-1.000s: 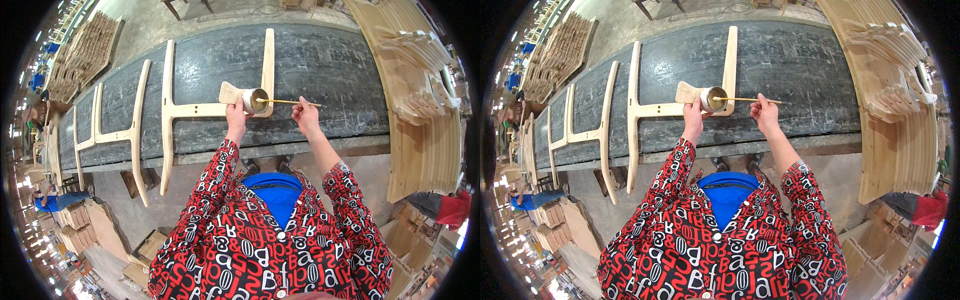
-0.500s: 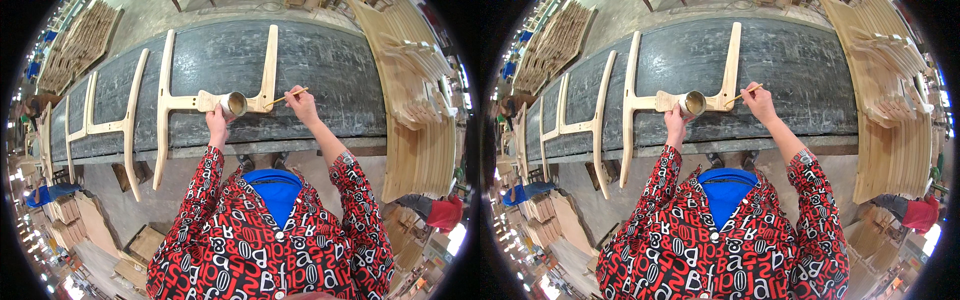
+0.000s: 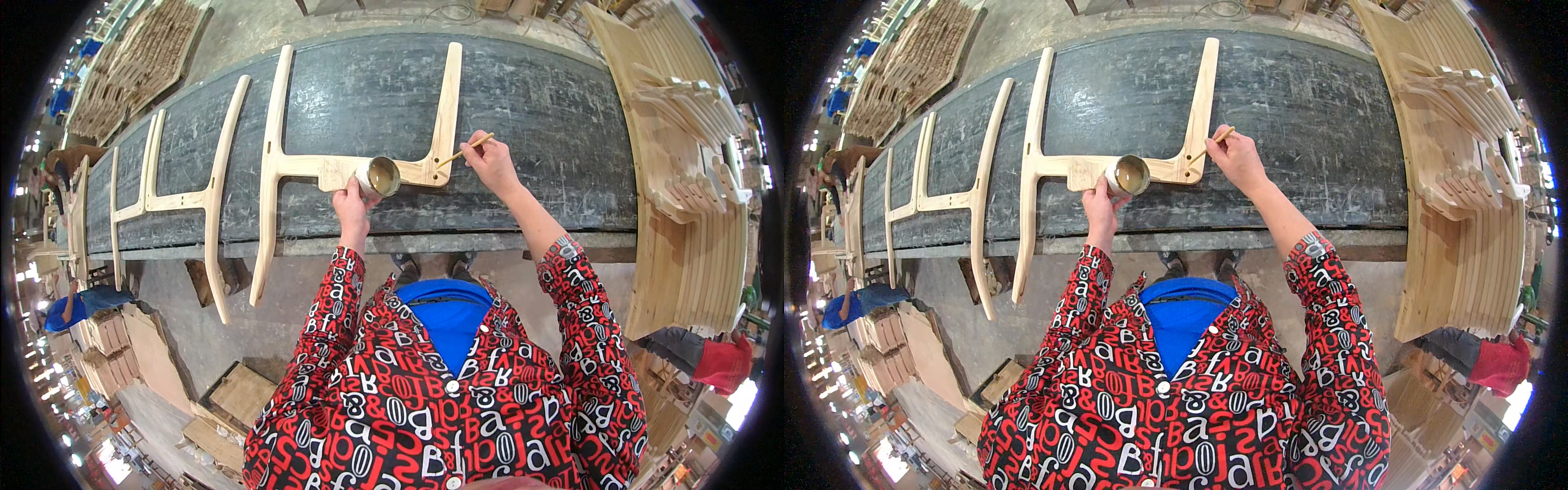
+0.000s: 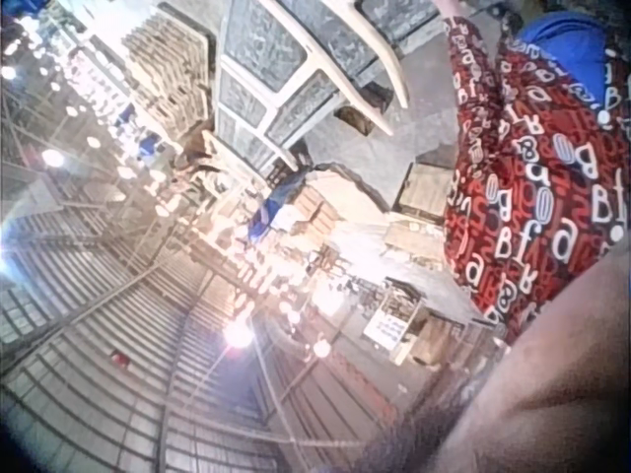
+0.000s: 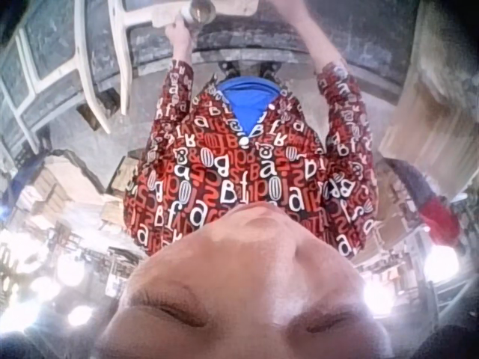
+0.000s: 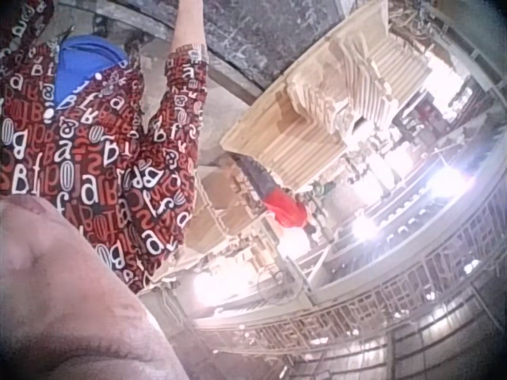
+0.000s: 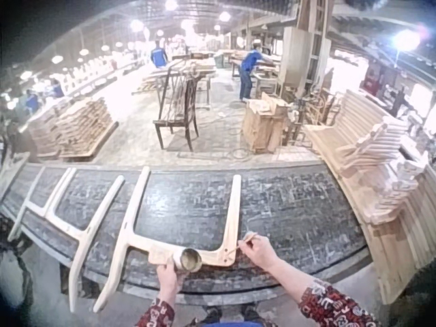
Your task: The person applies a liquid finish to wooden chair legs using a brush, repeatedly dipping the brush into a small container and coating the legs. The person then pours the remaining liquid into a larger container and wipes the brush with a cloth.
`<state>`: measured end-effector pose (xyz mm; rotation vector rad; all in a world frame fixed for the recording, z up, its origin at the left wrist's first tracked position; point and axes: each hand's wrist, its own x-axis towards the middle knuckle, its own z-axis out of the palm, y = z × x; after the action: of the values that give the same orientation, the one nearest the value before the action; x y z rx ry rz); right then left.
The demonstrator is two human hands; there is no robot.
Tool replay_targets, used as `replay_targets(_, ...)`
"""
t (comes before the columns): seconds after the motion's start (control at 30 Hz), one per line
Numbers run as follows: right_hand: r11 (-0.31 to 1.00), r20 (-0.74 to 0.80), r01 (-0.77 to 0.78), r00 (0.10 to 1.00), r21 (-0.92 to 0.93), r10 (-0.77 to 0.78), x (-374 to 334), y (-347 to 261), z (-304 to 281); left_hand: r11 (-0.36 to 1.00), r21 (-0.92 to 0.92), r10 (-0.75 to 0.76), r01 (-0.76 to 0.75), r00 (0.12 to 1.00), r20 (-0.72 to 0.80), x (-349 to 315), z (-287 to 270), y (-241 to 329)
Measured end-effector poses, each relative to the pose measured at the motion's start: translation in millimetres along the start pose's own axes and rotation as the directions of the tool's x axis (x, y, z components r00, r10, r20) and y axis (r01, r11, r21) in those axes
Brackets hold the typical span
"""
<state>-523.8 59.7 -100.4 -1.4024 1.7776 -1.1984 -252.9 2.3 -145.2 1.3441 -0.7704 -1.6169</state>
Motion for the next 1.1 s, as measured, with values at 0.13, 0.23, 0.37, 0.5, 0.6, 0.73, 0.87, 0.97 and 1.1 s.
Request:
replay_targets(0.13, 1.0, -0.035, -0.006, 0.999, -0.017, 0.005, 4, 2, -1, 1.0, 0.007, -0.011, 0.011, 1.0, 0.008, -3, 6, 0)
replay_targets(0.23, 1.0, -0.056, -0.015, 0.998, -0.019, 0.014, 9, 4, 1, 1.0, 0.017, 0.004, -0.004, 1.0, 0.007, -4, 7, 2)
replay_targets(0.37, 0.999, -0.066, 0.044, 0.997, -0.032, -0.046, 11, 12, 11, 1.0, 0.018, 0.004, -0.004, 1.0, -0.004, -9, 13, 4)
replay_targets(0.5, 0.947, 0.01, 0.264, 0.964, -0.185, -0.267, 16, 1, 13, 1.0, 0.028, -0.001, 0.001, 1.0, 0.01, -10, 13, 7)
replay_targets(0.6, 0.939, 0.164, 0.187, 0.976, -0.287, -0.145, 20, -9, 8, 1.0, 0.022, -0.014, 0.013, 0.999, 0.029, -8, 10, 8)
replay_targets(0.73, 0.924, 0.163, 0.184, 0.977, -0.335, -0.136, 31, -11, 3, 0.999, 0.032, -0.017, 0.016, 0.999, 0.034, -6, 12, 9)
replay_targets(0.87, 0.882, 0.329, 0.302, 0.927, -0.362, -0.183, 34, -12, -2, 0.999, 0.029, 0.033, -0.033, 0.999, 0.022, -6, 11, 9)
replay_targets(0.97, 0.864, 0.528, 0.427, 0.815, -0.268, -0.239, 44, -17, -12, 0.997, 0.059, 0.038, -0.041, 0.999, 0.039, 0, 6, 11)
replay_targets(1.1, 0.886, 0.679, 0.421, 0.709, -0.192, -0.19, 48, -20, -28, 0.998, 0.048, 0.036, -0.037, 0.999, 0.038, -1, 12, 14)
